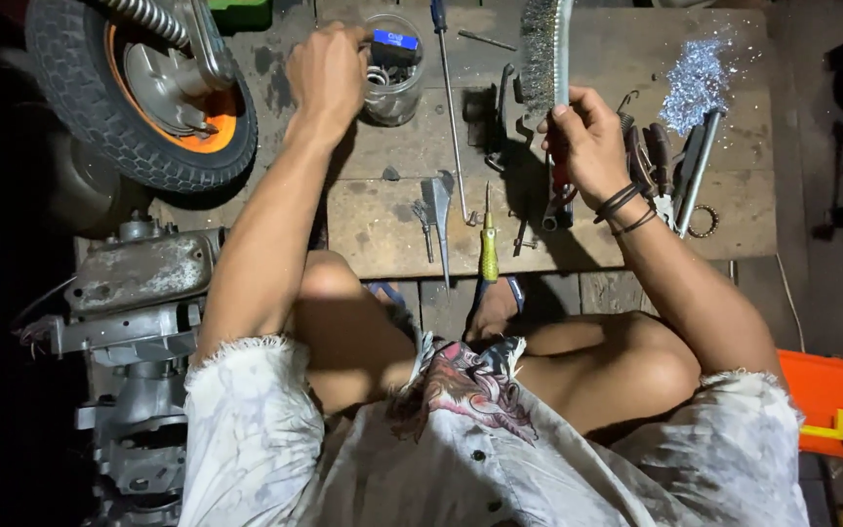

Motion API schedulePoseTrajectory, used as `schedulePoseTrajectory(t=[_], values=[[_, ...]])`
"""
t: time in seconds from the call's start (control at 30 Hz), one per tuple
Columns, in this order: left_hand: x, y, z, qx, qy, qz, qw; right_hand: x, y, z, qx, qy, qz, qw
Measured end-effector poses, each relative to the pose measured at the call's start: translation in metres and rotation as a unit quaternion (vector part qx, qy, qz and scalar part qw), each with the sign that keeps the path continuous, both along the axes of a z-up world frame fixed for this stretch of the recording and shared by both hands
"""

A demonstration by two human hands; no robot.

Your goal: The person sits cross-legged on the floor and uses a metal file to smooth the edges of small metal rings held in their left hand. They repeatedly file the rings and place them into a small metal container on the wooden table.

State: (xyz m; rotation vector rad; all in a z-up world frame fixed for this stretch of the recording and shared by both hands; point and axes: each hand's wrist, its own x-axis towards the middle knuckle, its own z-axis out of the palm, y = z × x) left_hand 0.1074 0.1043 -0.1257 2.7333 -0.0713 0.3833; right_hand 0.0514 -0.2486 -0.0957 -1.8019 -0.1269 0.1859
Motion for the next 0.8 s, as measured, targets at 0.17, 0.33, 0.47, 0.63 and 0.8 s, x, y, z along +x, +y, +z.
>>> schedulePoseTrajectory(t=[0.17, 0.33, 0.47, 0.63, 0.8], values=[[-0.009, -0.002, 0.010, -0.007, -0.089, -0.037, 0.995, 0.004, -0.026, -0.010, 0.026, 0.007, -0.036, 0.999], [-0.010, -0.026, 0.016, -0.012, -0.079, -0.080, 0.994, 0.006, -0.067, -0.018, 0.095, 0.036, -0.129, 0.986], [-0.001, -0.067, 0.016, -0.032, -0.099, -0.136, 0.985, -0.003, -0.110, -0.031, 0.079, 0.009, -0.190, 0.978], [0.008, -0.139, 0.014, -0.011, -0.041, -0.162, 0.986, -0.030, -0.160, -0.031, 0.057, -0.001, -0.258, 0.965], [0.001, -0.208, 0.008, 0.042, 0.083, -0.272, 0.958, -0.048, -0.194, -0.033, 0.079, 0.014, -0.297, 0.951]])
